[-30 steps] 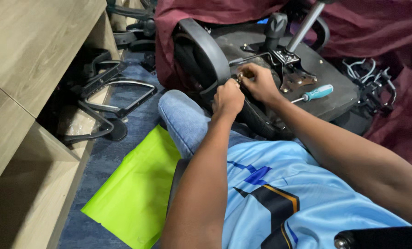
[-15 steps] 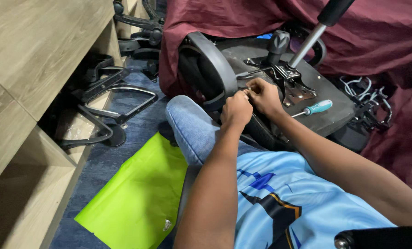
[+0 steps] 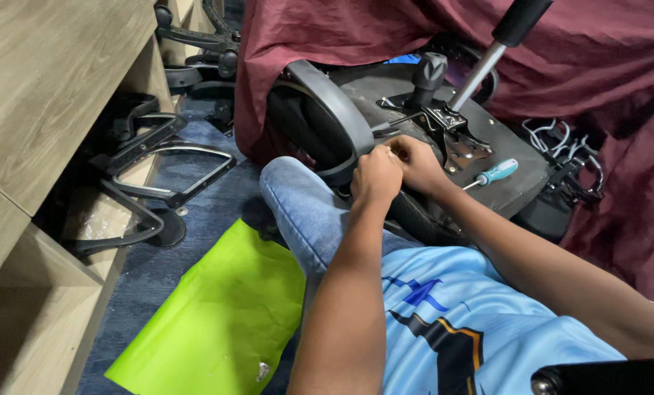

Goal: The person sits on the floor and uses a screwdriver to tighten screws on the metal base of an office chair. They repeatedly adjust the screwdriver and reposition their hands to secure the components of the chair base.

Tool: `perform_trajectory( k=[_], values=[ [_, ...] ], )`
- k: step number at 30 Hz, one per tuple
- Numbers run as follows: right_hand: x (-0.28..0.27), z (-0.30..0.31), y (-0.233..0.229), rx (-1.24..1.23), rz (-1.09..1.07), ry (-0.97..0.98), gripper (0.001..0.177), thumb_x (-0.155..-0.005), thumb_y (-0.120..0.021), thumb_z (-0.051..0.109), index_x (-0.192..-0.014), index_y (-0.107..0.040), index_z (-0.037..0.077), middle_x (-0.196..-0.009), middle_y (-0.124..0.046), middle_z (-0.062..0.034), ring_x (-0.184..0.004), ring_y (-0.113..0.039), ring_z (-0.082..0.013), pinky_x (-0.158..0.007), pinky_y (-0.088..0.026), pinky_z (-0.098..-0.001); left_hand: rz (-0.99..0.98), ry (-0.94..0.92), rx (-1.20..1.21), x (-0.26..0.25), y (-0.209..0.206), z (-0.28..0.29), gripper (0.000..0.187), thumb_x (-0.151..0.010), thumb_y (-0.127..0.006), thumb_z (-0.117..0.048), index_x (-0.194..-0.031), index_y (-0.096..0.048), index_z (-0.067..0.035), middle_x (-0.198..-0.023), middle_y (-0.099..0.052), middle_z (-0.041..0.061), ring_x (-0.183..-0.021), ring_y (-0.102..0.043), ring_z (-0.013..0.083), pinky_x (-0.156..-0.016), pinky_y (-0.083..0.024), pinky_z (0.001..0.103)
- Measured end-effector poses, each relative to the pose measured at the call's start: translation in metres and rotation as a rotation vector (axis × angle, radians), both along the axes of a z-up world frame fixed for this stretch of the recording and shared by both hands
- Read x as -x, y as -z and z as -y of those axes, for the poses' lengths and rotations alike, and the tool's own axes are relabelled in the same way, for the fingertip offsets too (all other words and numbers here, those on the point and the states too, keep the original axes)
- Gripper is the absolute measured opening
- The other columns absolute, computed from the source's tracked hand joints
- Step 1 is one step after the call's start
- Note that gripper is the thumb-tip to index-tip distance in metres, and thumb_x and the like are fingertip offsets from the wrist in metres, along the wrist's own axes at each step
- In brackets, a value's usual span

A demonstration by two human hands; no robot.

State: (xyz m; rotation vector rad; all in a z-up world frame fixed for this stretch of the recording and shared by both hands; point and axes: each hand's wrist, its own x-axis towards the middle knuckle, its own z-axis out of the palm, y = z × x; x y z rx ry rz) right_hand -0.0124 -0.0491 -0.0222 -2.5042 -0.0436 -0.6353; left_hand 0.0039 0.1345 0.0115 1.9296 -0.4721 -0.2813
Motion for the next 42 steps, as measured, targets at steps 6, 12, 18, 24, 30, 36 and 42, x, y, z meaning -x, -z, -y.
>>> perform_trajectory(
  k=[6,12,18,24,30,36,42],
  values=[
    [-0.014,0.018,0.009,-0.045,-0.104,0.036,0.023,-0.095,-0.069,0.018,-0.109,-0.067,-0.001,-0.094,-0.072,-0.0083,-0.083,-0.065,-0.0115,-0.077,-0.055,-0.0311,0.016,0.015,-0.002,-0.002,-0.004,0.0,0.034,-0.101,-0.049,-0.034,-0.124,-0.069,-0.018,-0.123,-0.07,0.019,-0.117,-0.066,0.0418,-0.097,-0.053,0.052],
    [-0.013,0.021,0.01,-0.075,-0.106,0.038,0.022,-0.097,-0.069,0.021,-0.105,-0.068,0.0,-0.091,-0.072,-0.0072,-0.082,-0.065,-0.0104,-0.076,-0.055,-0.0303,0.001,0.025,0.009,-0.001,-0.006,-0.003,0.034,-0.101,-0.048,-0.033,-0.124,-0.068,-0.018,-0.121,-0.071,0.018,-0.116,-0.066,0.0406,-0.096,-0.053,0.052],
    [-0.013,0.013,0.005,-0.001,-0.1,0.097,0.028,-0.093,-0.072,0.025,-0.101,-0.068,-0.001,-0.089,-0.073,-0.011,-0.079,-0.068,-0.015,-0.074,-0.056,-0.0332,0.01,0.02,0.018,-0.004,-0.003,-0.001,0.033,-0.101,-0.048,-0.032,-0.123,-0.068,-0.018,-0.121,-0.07,0.019,-0.116,-0.066,0.0415,-0.097,-0.053,0.052],
    [-0.019,0.021,0.005,0.176,-0.136,0.135,0.027,-0.088,-0.071,0.025,-0.101,-0.07,0.001,-0.091,-0.075,-0.0179,-0.083,-0.074,-0.0288,-0.076,-0.056,-0.0395,0.019,0.017,0.042,-0.007,0.001,0.002,0.032,-0.101,-0.049,-0.032,-0.122,-0.069,-0.018,-0.123,-0.07,0.02,-0.117,-0.066,0.0424,-0.097,-0.053,0.052],
    [-0.022,0.027,0.007,0.338,-0.127,0.259,0.027,-0.088,-0.073,0.028,-0.095,-0.071,0.001,-0.091,-0.072,-0.0206,-0.088,-0.071,-0.0387,-0.076,-0.054,-0.0445,-0.016,0.006,0.074,-0.009,0.003,0.004,0.032,-0.098,-0.052,-0.031,-0.121,-0.07,-0.019,-0.123,-0.07,0.019,-0.117,-0.065,0.042,-0.098,-0.053,0.052],
    [-0.015,0.021,0.004,0.168,-0.077,0.123,0.037,-0.087,-0.074,0.031,-0.103,-0.064,-0.001,-0.092,-0.071,-0.019,-0.084,-0.07,-0.0333,-0.072,-0.053,-0.0434,0.001,-0.001,0.086,-0.009,0.003,0.004,0.032,-0.099,-0.051,-0.031,-0.122,-0.07,-0.019,-0.122,-0.07,0.02,-0.117,-0.065,0.043,-0.098,-0.052,0.052],
    [-0.01,0.011,-0.003,0.089,-0.096,0.092,0.028,-0.093,-0.07,0.027,-0.103,-0.067,0.001,-0.087,-0.071,-0.0168,-0.08,-0.068,-0.0296,-0.073,-0.055,-0.0404,-0.03,0.01,0.085,-0.008,-0.001,0.001,0.032,-0.098,-0.052,-0.032,-0.12,-0.07,-0.018,-0.121,-0.072,0.018,-0.115,-0.067,0.0409,-0.095,-0.054,0.051]
  ],
)
